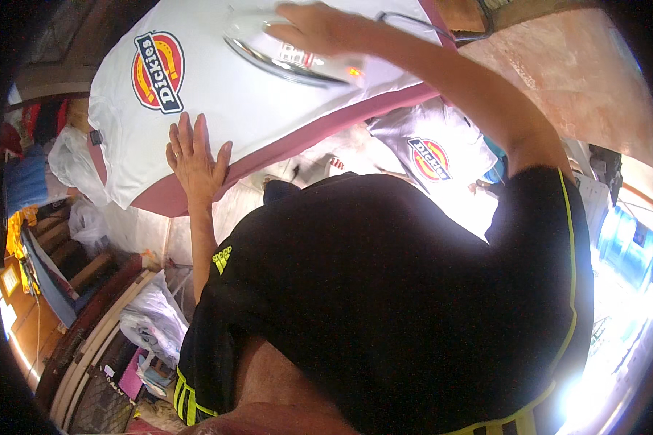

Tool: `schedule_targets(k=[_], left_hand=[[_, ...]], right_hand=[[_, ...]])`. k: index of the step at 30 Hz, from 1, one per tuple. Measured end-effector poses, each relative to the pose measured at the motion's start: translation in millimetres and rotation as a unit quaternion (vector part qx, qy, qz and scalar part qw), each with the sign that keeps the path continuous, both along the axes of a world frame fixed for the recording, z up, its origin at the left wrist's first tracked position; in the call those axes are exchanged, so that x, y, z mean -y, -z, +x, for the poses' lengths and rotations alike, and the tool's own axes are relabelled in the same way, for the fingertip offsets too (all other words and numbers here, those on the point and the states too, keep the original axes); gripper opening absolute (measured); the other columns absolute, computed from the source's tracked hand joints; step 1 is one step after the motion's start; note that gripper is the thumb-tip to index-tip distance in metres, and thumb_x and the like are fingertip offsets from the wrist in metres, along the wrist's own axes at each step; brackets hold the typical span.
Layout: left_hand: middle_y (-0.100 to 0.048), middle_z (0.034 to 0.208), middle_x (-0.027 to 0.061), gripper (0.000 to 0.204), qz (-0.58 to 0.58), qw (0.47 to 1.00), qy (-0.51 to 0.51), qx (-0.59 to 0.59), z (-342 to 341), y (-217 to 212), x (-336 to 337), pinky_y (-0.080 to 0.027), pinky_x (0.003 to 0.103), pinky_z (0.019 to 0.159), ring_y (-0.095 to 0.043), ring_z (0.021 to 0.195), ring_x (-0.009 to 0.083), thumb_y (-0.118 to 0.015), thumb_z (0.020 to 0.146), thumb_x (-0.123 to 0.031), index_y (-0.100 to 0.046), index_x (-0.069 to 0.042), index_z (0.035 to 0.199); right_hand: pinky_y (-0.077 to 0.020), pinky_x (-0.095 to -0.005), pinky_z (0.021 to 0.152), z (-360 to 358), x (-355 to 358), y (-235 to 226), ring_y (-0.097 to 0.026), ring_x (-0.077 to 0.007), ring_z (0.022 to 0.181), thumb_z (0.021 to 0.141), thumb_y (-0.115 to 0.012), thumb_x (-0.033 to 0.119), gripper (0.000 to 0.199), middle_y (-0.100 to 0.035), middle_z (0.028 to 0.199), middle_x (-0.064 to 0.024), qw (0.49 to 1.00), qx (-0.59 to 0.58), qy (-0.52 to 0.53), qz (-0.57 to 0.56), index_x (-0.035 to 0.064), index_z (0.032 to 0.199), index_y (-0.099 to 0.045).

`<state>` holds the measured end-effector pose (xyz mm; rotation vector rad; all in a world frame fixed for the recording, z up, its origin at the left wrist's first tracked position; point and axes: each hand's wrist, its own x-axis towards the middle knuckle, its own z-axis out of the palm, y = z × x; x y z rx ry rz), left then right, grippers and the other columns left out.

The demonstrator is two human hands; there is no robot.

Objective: The person irons a white t-shirt with a Dickies logo on a pink ironing board. They use a white electric iron to smooth the fabric, repeatedly adjusting the shirt's position and flipping it over to iron different sections.

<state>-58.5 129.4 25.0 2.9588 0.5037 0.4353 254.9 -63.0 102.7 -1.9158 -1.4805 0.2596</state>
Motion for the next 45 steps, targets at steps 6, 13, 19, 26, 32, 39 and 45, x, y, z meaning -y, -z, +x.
schedule_targets(k=[6, 13, 19, 26, 32, 39, 45], left_hand=[[-0.033, 0.160, 0.0153, 0.077, -0.017, 1.000, 0.000, -0.009, 8, -9, 1, -0.019, 0.060, 0.115, -0.024, 0.149, 0.0430, -0.065, 0.086, -0.055, -0.046, -0.016, 0.150], [-0.032, 0.160, 0.0170, 0.080, -0.045, 0.999, -0.009, -0.024, 5, -14, 1, -0.016, 0.060, 0.116, -0.023, 0.149, 0.0424, -0.067, 0.084, -0.053, -0.045, -0.014, 0.151], [-0.045, 0.148, 0.0165, 0.068, -0.055, 0.997, -0.053, 0.003, 27, -26, 14, -0.020, 0.055, 0.111, -0.033, 0.142, 0.0394, -0.073, 0.081, -0.049, -0.058, -0.010, 0.135], [-0.037, 0.154, 0.0202, 0.074, -0.114, 0.992, 0.058, 0.000, 143, -22, 91, -0.024, 0.066, 0.110, -0.027, 0.146, 0.0455, -0.070, 0.086, -0.050, -0.047, -0.012, 0.146], [-0.025, 0.162, 0.0206, 0.079, -0.148, 0.968, 0.203, -0.007, 192, -16, 163, -0.022, 0.072, 0.108, -0.022, 0.148, 0.0481, -0.066, 0.088, -0.054, -0.040, -0.015, 0.152], [-0.024, 0.166, 0.0081, 0.079, -0.116, 0.955, 0.269, -0.050, 189, -3, 226, -0.021, 0.068, 0.113, -0.016, 0.153, 0.0406, -0.068, 0.085, -0.057, -0.040, -0.029, 0.154], [-0.033, 0.163, 0.0030, 0.078, -0.133, 0.953, 0.269, -0.034, 168, 0, 256, -0.020, 0.060, 0.117, -0.023, 0.152, 0.0317, -0.074, 0.084, -0.045, -0.043, -0.022, 0.151]], right_hand=[[-0.0472, -0.0455, 0.054, -34, 87, -50, -0.064, -0.0399, 0.056, 0.103, -0.056, 0.032, 0.033, -0.058, 0.061, -0.0238, 0.980, -0.041, 0.050, -0.189, -0.0003, 0.109, -0.052], [-0.0518, -0.0532, 0.064, 61, 18, -31, -0.065, -0.0450, 0.069, 0.100, -0.059, 0.038, 0.038, -0.064, 0.068, -0.0242, 0.983, 0.079, 0.150, -0.077, 0.0018, 0.111, -0.056], [-0.0550, -0.0479, 0.080, 189, -36, -34, -0.070, -0.0396, 0.089, 0.101, -0.047, 0.042, 0.053, -0.072, 0.097, -0.0246, 0.964, 0.108, 0.198, -0.139, -0.0022, 0.128, -0.059], [-0.0512, -0.0477, 0.090, 172, -50, -95, -0.066, -0.0425, 0.102, 0.102, -0.047, 0.043, 0.053, -0.068, 0.107, -0.0300, 0.938, -0.015, 0.253, -0.236, -0.0007, 0.131, -0.058], [-0.0504, -0.0485, 0.092, 173, 27, -50, -0.064, -0.0464, 0.105, 0.102, -0.049, 0.044, 0.055, -0.065, 0.113, -0.0325, 0.968, 0.124, 0.112, -0.185, -0.0028, 0.128, -0.058], [-0.0504, -0.0450, 0.093, 213, 59, -38, -0.067, -0.0416, 0.104, 0.103, -0.047, 0.046, 0.059, -0.065, 0.118, -0.0296, 0.984, 0.070, 0.146, -0.070, -0.0068, 0.127, -0.056], [-0.0537, -0.0457, 0.083, 135, 94, -49, -0.068, -0.0404, 0.091, 0.103, -0.048, 0.043, 0.053, -0.068, 0.101, -0.0301, 0.976, 0.063, 0.063, -0.196, -0.0066, 0.122, -0.057]])
